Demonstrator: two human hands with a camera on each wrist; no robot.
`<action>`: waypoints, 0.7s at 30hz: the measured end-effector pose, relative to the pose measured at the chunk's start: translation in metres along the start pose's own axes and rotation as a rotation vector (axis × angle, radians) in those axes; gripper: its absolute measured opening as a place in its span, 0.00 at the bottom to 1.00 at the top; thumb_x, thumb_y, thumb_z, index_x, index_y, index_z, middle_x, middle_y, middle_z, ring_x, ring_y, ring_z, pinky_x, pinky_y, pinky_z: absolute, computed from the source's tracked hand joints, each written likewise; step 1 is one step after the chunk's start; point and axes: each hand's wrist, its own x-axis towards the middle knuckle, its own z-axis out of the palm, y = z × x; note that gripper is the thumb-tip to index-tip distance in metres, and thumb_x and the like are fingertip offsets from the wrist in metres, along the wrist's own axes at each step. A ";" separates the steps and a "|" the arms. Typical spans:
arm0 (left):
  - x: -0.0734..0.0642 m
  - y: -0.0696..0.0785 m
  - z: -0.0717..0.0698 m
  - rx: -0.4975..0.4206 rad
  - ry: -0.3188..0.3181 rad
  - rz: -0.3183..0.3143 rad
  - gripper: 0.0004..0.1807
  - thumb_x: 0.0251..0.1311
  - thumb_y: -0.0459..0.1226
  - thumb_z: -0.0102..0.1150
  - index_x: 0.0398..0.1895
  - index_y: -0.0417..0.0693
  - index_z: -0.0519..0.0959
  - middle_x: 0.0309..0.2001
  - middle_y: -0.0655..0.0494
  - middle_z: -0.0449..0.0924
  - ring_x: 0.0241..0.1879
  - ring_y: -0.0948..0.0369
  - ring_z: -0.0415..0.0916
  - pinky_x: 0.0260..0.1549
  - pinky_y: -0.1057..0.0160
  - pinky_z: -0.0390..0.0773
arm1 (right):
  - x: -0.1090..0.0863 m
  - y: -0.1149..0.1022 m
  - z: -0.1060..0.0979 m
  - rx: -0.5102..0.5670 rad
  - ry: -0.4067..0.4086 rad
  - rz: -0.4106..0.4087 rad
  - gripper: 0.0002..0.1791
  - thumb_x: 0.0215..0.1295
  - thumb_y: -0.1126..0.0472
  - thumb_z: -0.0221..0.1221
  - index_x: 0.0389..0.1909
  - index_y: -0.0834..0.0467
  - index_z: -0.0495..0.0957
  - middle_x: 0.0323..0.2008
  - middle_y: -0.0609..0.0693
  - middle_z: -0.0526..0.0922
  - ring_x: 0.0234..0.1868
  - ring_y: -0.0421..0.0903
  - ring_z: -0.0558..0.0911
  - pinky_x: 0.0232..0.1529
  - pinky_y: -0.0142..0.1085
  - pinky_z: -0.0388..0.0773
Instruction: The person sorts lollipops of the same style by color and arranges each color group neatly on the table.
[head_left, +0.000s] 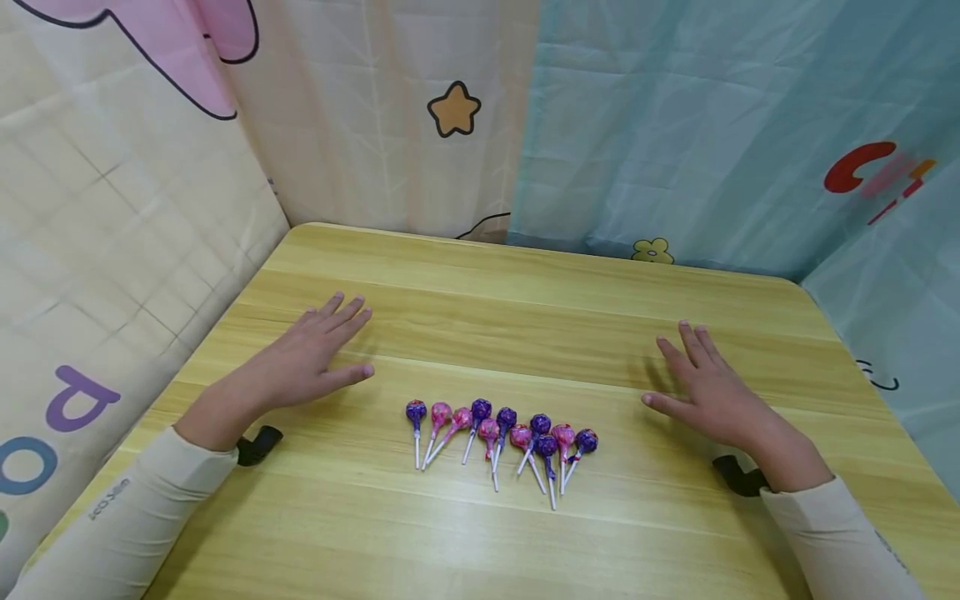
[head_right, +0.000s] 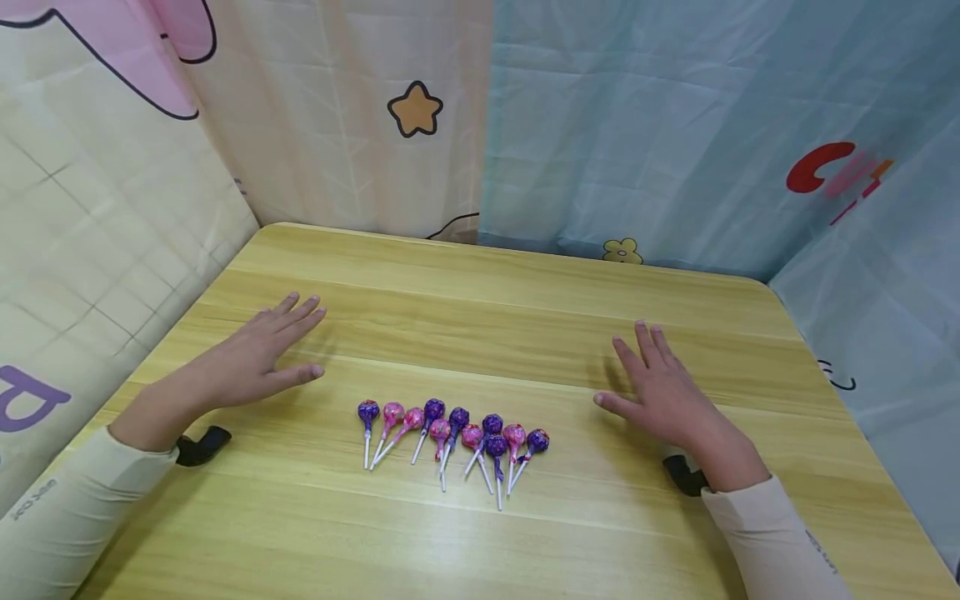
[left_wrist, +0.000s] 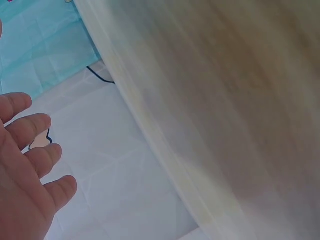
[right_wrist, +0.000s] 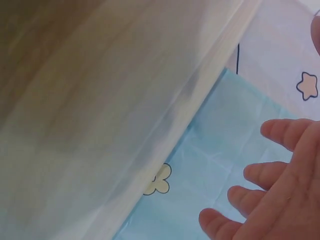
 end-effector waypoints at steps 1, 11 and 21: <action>0.000 0.000 0.000 -0.002 0.002 0.007 0.45 0.69 0.59 0.51 0.78 0.40 0.51 0.78 0.42 0.42 0.76 0.42 0.33 0.68 0.36 0.43 | 0.000 -0.001 0.000 0.008 0.002 -0.009 0.51 0.68 0.38 0.58 0.77 0.65 0.48 0.76 0.69 0.33 0.75 0.67 0.32 0.65 0.69 0.46; 0.000 0.000 0.004 -0.145 -0.027 0.032 0.43 0.69 0.56 0.53 0.78 0.43 0.53 0.78 0.44 0.46 0.76 0.44 0.37 0.69 0.37 0.46 | 0.003 -0.007 0.001 0.086 -0.004 -0.039 0.50 0.67 0.39 0.60 0.78 0.61 0.49 0.78 0.62 0.33 0.75 0.68 0.40 0.62 0.69 0.54; 0.004 0.011 0.004 -0.285 -0.068 0.097 0.43 0.68 0.58 0.54 0.78 0.47 0.54 0.77 0.51 0.52 0.75 0.50 0.50 0.69 0.44 0.55 | 0.007 -0.019 0.003 0.179 -0.023 -0.065 0.46 0.67 0.40 0.60 0.77 0.59 0.53 0.79 0.58 0.40 0.74 0.68 0.48 0.62 0.69 0.56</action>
